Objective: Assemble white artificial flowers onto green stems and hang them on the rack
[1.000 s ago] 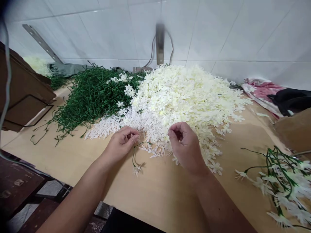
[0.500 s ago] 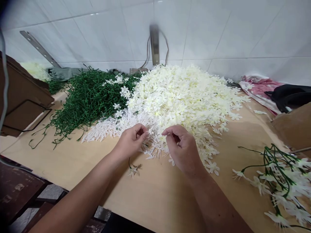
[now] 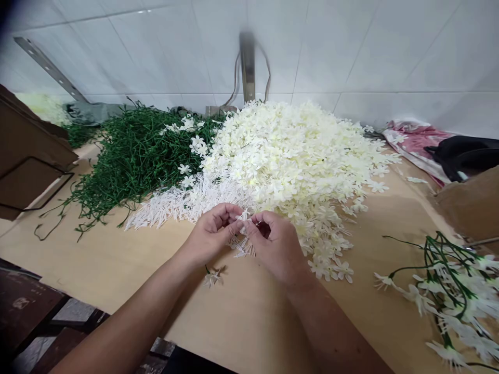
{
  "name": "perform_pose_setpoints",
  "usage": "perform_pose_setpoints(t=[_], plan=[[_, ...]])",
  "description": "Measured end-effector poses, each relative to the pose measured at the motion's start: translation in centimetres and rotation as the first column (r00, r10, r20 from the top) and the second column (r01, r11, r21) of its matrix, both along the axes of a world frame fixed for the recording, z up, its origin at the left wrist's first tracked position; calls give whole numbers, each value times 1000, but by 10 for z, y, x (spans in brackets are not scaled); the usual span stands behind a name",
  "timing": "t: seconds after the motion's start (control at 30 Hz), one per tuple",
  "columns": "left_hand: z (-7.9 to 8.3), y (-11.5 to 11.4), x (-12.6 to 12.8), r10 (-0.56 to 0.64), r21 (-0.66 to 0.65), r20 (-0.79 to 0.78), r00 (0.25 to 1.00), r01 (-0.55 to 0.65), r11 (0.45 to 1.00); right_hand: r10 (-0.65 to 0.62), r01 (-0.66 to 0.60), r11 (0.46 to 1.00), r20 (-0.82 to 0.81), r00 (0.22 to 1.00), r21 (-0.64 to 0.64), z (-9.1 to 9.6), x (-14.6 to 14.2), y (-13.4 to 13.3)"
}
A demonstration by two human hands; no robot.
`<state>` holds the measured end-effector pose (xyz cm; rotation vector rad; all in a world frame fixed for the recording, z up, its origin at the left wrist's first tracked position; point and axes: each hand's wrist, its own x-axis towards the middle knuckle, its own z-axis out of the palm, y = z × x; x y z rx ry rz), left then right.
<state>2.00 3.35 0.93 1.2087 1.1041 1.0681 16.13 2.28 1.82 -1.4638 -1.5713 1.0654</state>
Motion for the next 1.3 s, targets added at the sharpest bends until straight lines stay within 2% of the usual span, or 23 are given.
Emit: perform_pose_setpoints(t=[0.17, 0.33, 0.53, 0.63, 0.77, 0.9, 1.1, 1.3], plan=[[2, -1, -6, -36, -72, 187, 982, 51, 996, 59, -76, 991, -155, 986, -108, -3, 3, 3], [1, 0, -11, -34, -110, 298, 954, 70, 991, 50, -104, 982, -315, 948, -156, -6, 2, 4], [3, -1, -9, -19, -95, 264, 964, 46, 994, -40, -68, 977, -491, 870, -201, -6, 3, 4], [4, -2, -8, -18, -91, 251, 968, 42, 995, -29, -101, 973, -544, 839, -207, -4, 3, 3], [3, -3, -9, -5, -168, 298, 955, 57, 984, -10, -135, 971, -600, 800, -196, -1, 1, 2], [3, -3, -11, 12, -225, 340, 940, 69, 972, -8, -84, 986, -543, 840, -143, 2, -4, -1], [5, -1, -8, 39, -289, 350, 936, 68, 955, 23, -12, 999, -225, 974, 51, 7, -13, -9], [6, -1, -8, 26, -327, 353, 935, 97, 940, 45, -31, 993, -120, 992, 117, 9, -16, -11]])
